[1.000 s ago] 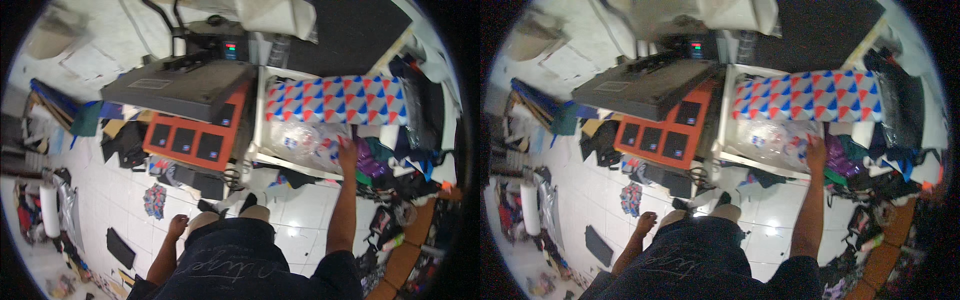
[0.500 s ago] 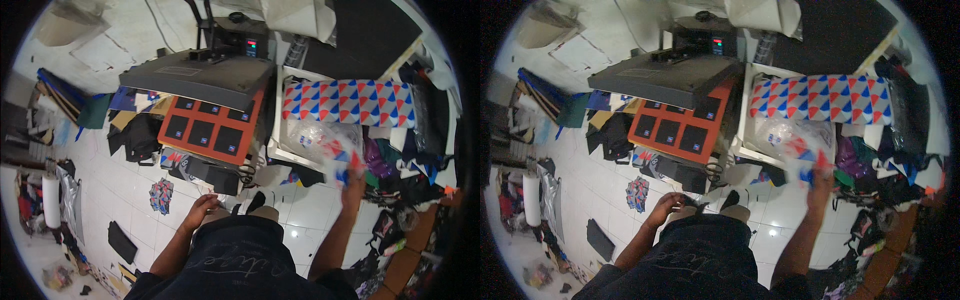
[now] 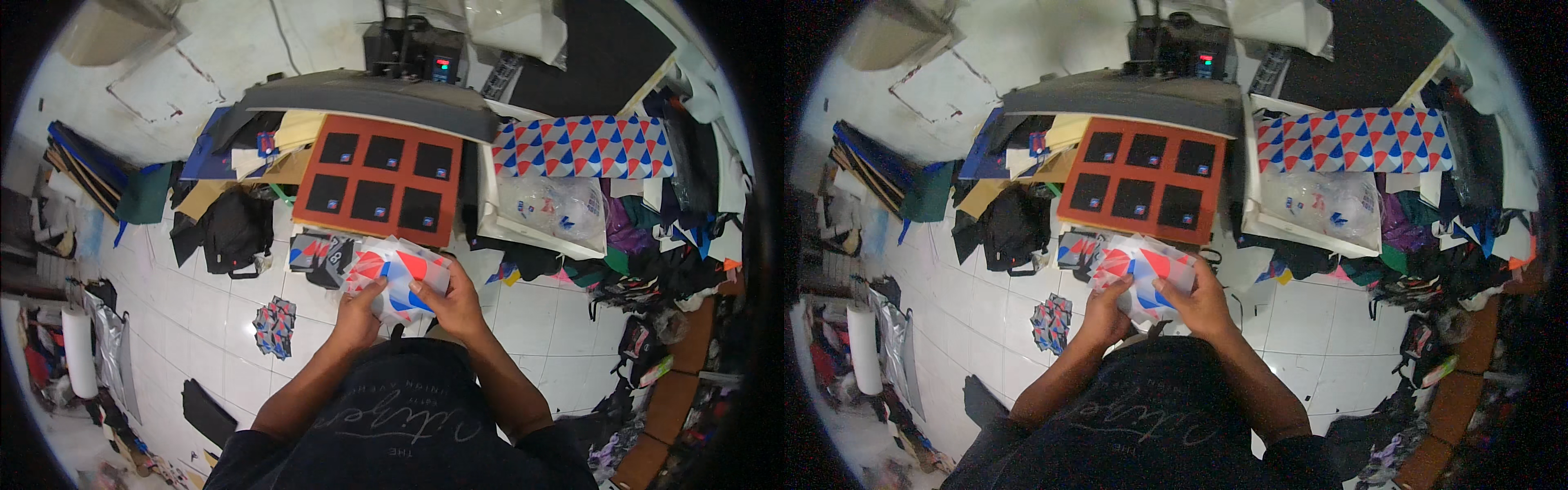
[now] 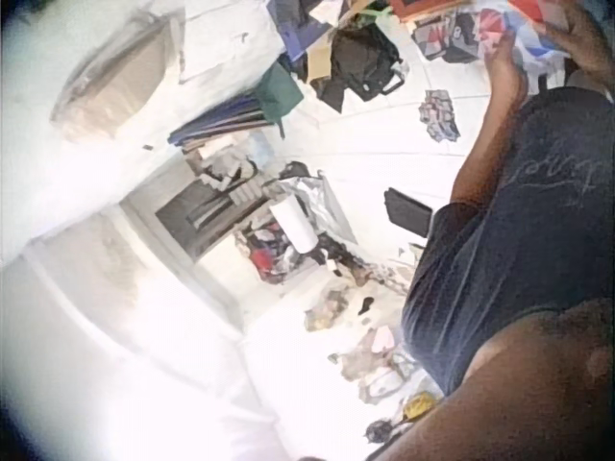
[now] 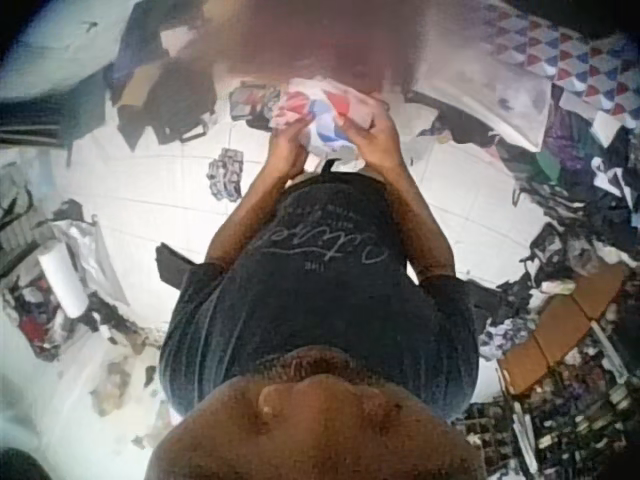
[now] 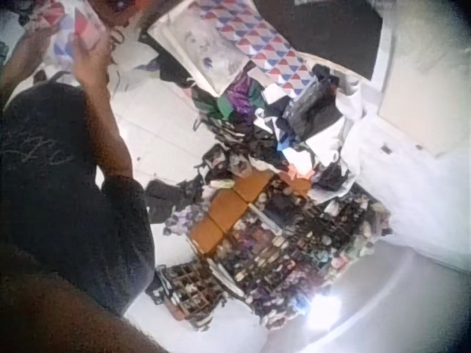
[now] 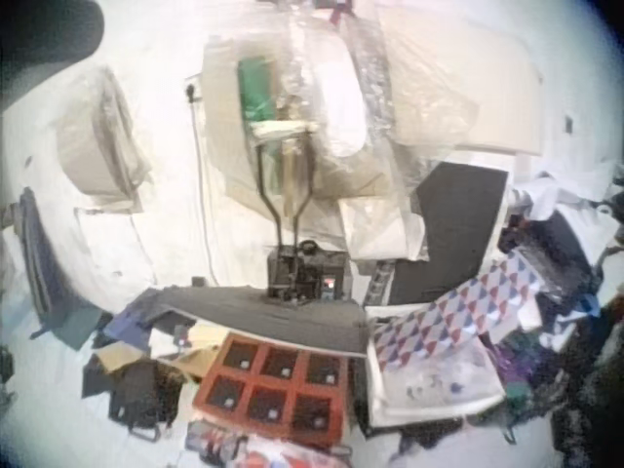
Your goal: The person places small patterned patches onto a red heat press platen and then covers them with black rectangular fabric pieces. They arrange the items in a grid pattern on the machine's surface.
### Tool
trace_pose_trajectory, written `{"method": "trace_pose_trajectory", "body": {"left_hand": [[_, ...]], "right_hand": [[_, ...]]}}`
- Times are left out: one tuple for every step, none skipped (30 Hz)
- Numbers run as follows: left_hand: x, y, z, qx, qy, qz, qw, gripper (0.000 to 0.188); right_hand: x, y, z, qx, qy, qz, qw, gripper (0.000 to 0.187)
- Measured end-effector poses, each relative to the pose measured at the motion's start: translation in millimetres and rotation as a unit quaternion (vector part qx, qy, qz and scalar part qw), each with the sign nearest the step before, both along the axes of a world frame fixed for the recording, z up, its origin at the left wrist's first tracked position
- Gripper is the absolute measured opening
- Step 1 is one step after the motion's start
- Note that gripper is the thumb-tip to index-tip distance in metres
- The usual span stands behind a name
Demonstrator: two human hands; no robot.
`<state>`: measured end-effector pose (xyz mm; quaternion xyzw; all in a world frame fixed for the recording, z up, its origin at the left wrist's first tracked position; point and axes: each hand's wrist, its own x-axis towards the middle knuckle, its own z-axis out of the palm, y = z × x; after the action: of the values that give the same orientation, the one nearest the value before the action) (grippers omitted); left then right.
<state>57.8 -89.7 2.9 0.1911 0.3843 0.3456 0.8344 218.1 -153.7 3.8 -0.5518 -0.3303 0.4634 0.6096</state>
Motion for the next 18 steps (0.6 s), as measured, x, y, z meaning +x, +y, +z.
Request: {"method": "trace_pose_trajectory", "body": {"left_hand": [[-17,3,2,-0.012,-0.001,0.018,1.000,0.030],[-35,6,4,-0.010,0.000,0.023,1.000,0.031],[-52,9,6,-0.008,0.002,0.028,1.000,0.032],[-69,13,7,-0.005,0.004,0.034,0.999,0.033],[-86,15,4,-0.004,0.002,0.041,0.999,0.032],[-101,17,0,-0.003,0.001,0.048,0.999,0.032],[-117,19,-3,-0.002,0.000,0.055,0.999,0.032],[-133,22,-1,-0.011,0.020,0.057,0.998,0.032],[-150,24,3,-0.020,0.041,0.058,0.997,0.032],[-164,26,4,-0.029,0.061,0.059,0.996,0.032],[-178,28,5,-0.015,0.058,0.084,0.995,0.030],[-190,28,6,-0.001,0.054,0.108,0.993,0.029],[-201,29,7,0.014,0.050,0.133,0.990,0.029],[-211,30,5,0.011,0.047,0.130,0.990,0.028],[-222,32,3,0.008,0.044,0.128,0.991,0.027],[-230,33,0,0.005,0.042,0.125,0.991,0.027],[-235,34,-6,0.001,0.041,0.124,0.991,0.027],[-239,34,-12,-0.003,0.041,0.122,0.992,0.027]], "right_hand": [[-14,4,0,0.016,-0.011,-0.004,1.000,0.049],[-26,4,9,-0.028,-0.083,-0.020,0.996,0.048],[-38,7,9,-0.053,-0.051,-0.001,0.997,0.046],[-51,10,10,-0.078,-0.018,0.018,0.997,0.043],[-66,13,8,-0.106,0.019,0.035,0.994,0.041],[-81,16,1,-0.107,0.018,0.051,0.993,0.036],[-97,19,-2,-0.112,0.009,0.047,0.993,0.033],[-113,24,-4,-0.113,0.002,0.041,0.993,0.029],[-128,28,-4,-0.113,-0.004,0.034,0.993,0.026],[-141,32,-4,-0.129,-0.012,0.038,0.991,0.026],[-154,35,-2,-0.144,-0.019,0.039,0.989,0.026],[-166,38,-1,-0.159,-0.026,0.041,0.986,0.025],[-176,41,-3,-0.154,-0.023,0.046,0.987,0.026],[-183,42,-8,-0.151,-0.024,0.051,0.987,0.027],[-189,42,-13,-0.149,-0.024,0.055,0.987,0.028],[-194,43,-16,-0.127,-0.052,0.062,0.989,0.025],[-198,46,-19,-0.105,-0.079,0.071,0.989,0.022],[-202,50,-20,-0.083,-0.105,0.078,0.988,0.019]]}}
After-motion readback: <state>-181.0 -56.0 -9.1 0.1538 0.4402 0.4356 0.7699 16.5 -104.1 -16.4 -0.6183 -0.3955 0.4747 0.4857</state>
